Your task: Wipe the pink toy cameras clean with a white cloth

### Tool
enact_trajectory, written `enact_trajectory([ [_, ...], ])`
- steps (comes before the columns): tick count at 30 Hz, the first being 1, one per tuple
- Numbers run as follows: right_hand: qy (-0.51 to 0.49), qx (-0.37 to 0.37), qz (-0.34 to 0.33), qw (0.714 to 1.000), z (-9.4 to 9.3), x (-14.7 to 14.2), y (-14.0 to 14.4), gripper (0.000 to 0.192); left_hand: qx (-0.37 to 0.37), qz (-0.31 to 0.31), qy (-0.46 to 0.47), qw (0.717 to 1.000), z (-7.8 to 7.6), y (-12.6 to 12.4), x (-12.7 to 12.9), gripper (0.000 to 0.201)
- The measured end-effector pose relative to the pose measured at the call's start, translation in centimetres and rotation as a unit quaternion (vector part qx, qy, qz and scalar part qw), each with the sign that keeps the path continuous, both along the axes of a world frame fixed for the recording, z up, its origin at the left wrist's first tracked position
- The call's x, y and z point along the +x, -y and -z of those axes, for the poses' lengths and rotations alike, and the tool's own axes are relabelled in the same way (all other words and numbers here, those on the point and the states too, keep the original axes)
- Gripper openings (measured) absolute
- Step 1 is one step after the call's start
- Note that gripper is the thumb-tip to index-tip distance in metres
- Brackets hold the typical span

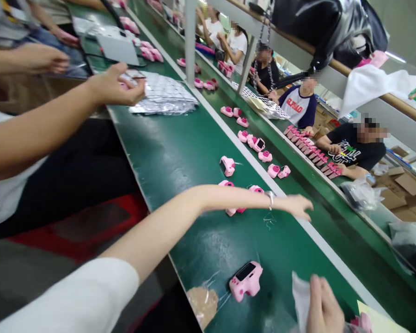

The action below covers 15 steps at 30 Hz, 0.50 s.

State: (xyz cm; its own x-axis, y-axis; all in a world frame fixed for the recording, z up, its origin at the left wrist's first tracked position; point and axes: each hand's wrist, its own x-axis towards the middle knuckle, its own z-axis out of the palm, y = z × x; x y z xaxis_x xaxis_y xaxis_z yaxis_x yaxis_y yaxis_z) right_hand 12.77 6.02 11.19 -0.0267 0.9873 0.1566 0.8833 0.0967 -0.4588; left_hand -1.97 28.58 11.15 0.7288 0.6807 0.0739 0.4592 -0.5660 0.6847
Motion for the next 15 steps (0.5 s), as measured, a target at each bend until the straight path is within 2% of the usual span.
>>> enact_trajectory([
  [1,-0.008,0.009,0.034,0.999,-0.3,-1.5,-2.7,0.049,0.011,-0.06,-0.038,0.997,-0.3,-2.9,-2.5,0.037],
  [2,-0.011,0.013,0.088,0.996,-0.6,-3.1,-6.0,0.051,0.022,-0.109,-0.074,0.991,-0.4,-5.6,-4.8,0.039],
  [3,-0.01,0.008,0.101,0.995,-0.8,-4.8,-9.8,0.048,0.039,-0.158,-0.105,0.981,-0.5,-8.2,-7.0,0.04],
  [4,-0.006,0.005,0.111,0.994,-0.8,-6.4,-13.9,0.054,0.059,-0.203,-0.131,0.968,-0.4,-10.5,-9.1,0.041],
  [7,0.02,-0.041,0.137,0.99,0.2,-10.5,-25.8,0.089,0.103,-0.297,-0.201,0.928,0.2,-16.1,-14.0,0.044],
  [9,0.043,-0.075,0.144,0.986,1.6,-12.4,-31.7,0.094,0.111,-0.323,-0.236,0.91,1.0,-19.0,-16.0,0.047],
  [11,0.07,-0.098,0.148,0.982,3.3,-13.6,-35.8,0.088,0.102,-0.321,-0.267,0.903,1.8,-21.5,-16.9,0.049],
  [15,0.128,-0.123,0.157,0.972,6.0,-14.3,-39.5,0.06,0.065,-0.255,-0.314,0.912,3.1,-24.7,-16.2,0.044],
])
